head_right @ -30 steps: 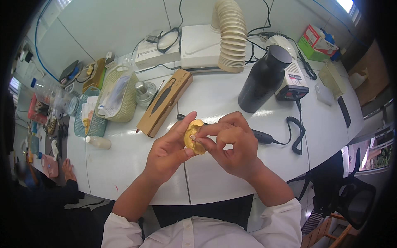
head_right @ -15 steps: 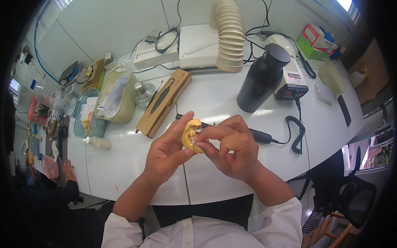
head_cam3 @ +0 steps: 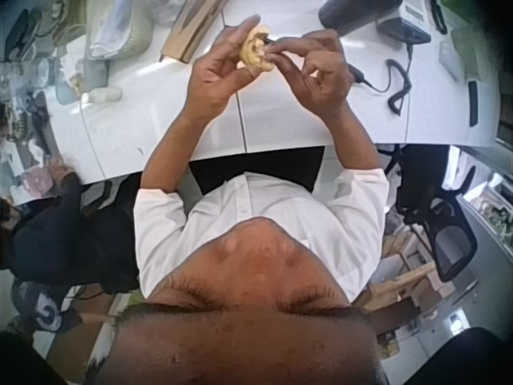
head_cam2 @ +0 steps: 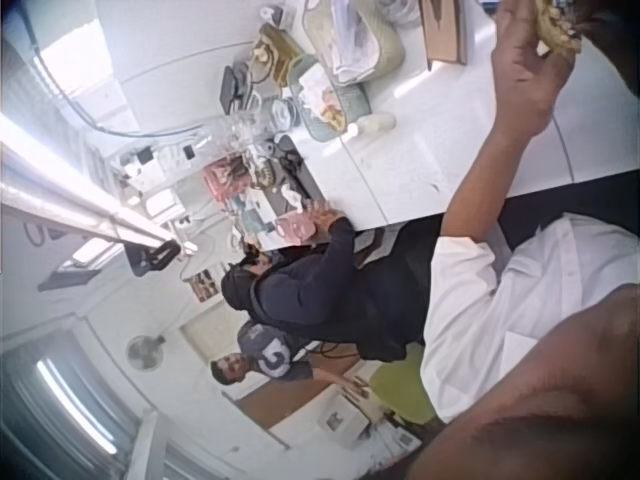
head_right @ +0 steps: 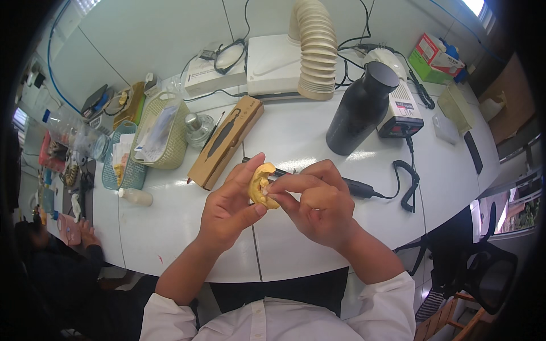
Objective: The person assembles a dental model by inserting small white tooth-like pieces into a yellow jaw mold. They use a small handheld tool to press the pieces into place and adjust their fit within the mold. The person handles the mold and pieces with both hands, occasionally rotating the mold to access different positions.
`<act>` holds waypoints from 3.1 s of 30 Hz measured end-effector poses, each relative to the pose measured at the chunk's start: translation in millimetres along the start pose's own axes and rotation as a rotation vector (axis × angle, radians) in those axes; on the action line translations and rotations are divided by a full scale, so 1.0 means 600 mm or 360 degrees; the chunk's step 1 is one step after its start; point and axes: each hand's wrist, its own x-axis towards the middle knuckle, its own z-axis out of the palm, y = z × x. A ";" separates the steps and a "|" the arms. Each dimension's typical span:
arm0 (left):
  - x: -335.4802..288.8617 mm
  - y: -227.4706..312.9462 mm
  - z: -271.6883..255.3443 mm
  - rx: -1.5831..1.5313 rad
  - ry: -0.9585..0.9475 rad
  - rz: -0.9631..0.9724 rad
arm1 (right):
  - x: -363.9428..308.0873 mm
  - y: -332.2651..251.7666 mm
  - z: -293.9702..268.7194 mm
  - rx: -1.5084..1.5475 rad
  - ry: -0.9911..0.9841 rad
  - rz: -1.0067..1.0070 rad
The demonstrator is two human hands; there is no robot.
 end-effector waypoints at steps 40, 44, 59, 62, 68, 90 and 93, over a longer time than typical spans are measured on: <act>0.002 0.013 -0.019 -0.0765 0.0031 -0.0165 | 0.005 0.027 -0.042 0.0850 0.0061 0.0857; -0.001 0.019 -0.023 -0.0838 -0.0023 -0.0208 | 0.007 0.018 -0.042 0.1022 0.0072 0.1201; -0.005 0.024 -0.029 -0.1016 -0.0163 -0.0181 | -0.003 0.028 -0.041 0.1169 0.0081 0.1266; -0.004 0.026 -0.026 -0.0956 -0.0103 -0.0198 | -0.002 0.030 -0.037 0.1166 0.0079 0.1309; -0.005 0.018 -0.040 -0.1040 -0.0240 -0.0147 | 0.027 0.019 -0.035 0.1447 0.0149 0.1505; 0.020 -0.007 -0.057 -0.1043 -0.0161 -0.0073 | -0.034 0.071 -0.057 0.0953 0.0321 0.1112; 0.014 -0.003 -0.057 -0.0852 -0.0021 -0.0096 | -0.019 0.069 -0.045 0.1059 0.0374 0.1090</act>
